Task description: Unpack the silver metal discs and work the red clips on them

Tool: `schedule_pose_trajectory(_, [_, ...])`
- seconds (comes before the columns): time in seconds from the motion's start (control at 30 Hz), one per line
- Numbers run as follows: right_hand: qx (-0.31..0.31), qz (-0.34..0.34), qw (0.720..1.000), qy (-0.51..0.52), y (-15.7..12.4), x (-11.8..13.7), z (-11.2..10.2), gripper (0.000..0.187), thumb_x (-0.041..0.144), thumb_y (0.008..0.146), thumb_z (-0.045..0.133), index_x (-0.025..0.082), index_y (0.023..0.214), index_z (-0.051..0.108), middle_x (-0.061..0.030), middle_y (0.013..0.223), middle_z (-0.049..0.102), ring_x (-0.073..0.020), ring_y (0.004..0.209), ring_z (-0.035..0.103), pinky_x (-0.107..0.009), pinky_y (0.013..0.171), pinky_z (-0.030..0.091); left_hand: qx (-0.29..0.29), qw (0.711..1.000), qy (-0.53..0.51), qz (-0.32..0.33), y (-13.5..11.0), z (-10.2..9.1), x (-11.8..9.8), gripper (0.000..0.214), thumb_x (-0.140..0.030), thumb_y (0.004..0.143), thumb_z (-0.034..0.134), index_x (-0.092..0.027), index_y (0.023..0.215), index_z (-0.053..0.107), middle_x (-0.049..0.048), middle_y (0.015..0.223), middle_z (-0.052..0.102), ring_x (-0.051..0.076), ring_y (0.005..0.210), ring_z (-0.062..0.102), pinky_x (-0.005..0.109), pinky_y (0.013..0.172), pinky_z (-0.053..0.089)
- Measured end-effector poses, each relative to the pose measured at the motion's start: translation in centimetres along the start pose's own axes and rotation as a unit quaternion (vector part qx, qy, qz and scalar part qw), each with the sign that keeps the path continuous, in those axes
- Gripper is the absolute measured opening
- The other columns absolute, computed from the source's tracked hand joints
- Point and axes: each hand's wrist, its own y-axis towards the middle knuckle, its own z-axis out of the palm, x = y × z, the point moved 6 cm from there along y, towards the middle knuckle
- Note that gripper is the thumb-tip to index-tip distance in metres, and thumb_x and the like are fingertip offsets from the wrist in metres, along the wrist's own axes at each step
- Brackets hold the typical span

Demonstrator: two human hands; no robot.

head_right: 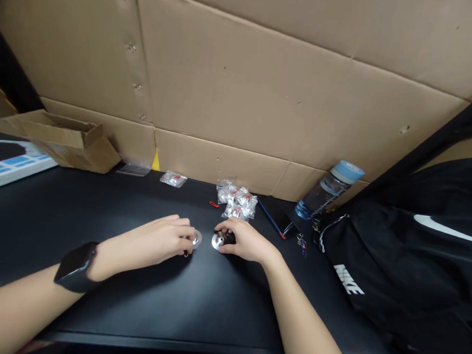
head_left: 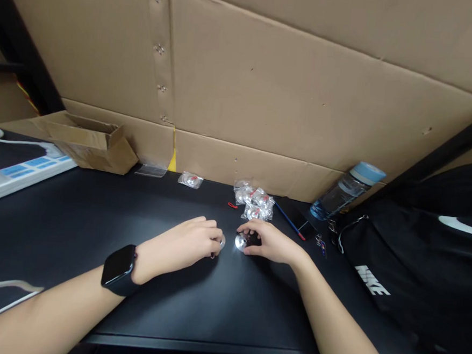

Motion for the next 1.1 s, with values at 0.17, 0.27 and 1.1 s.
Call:
schedule_pose_trajectory(0.17, [0.016,0.015,1.000,-0.011,-0.2,0.1,0.1,0.043,0.021,0.077,0.087,0.021,0.117,0.071,-0.0058,0.107,0.068,-0.0221,0.099,0.064,-0.036,0.090,0.052,-0.017,0.999,-0.031,-0.009,0.0,0.2,0.8,0.011,-0.022,0.098,0.069,-0.025,0.087,0.071,0.0021,0.098,0.071,0.020,0.093,0.059,0.036,0.080,0.037])
schedule_pose_trajectory(0.27, [0.029,0.019,0.999,-0.011,-0.4,0.2,0.1,0.037,0.019,0.077,0.086,0.020,0.111,0.071,-0.0045,0.103,0.067,-0.0211,0.096,0.063,-0.034,0.088,0.052,-0.010,0.999,-0.049,-0.006,0.0,0.1,0.8,0.011,-0.018,0.096,0.069,-0.025,0.088,0.071,0.0010,0.100,0.070,0.019,0.094,0.059,0.035,0.081,0.037])
schedule_pose_trajectory(1.1, [0.011,-0.035,0.999,-0.037,-0.5,1.2,0.7,0.034,0.018,0.085,0.076,0.021,0.117,0.068,-0.0077,0.116,0.059,-0.0228,0.104,0.063,-0.038,0.097,0.052,-0.029,0.986,0.038,-0.161,5.5,2.0,8.9,0.050,-0.011,0.096,0.044,-0.021,0.143,0.057,0.0132,0.119,0.066,0.028,0.107,0.062,0.041,0.092,0.046])
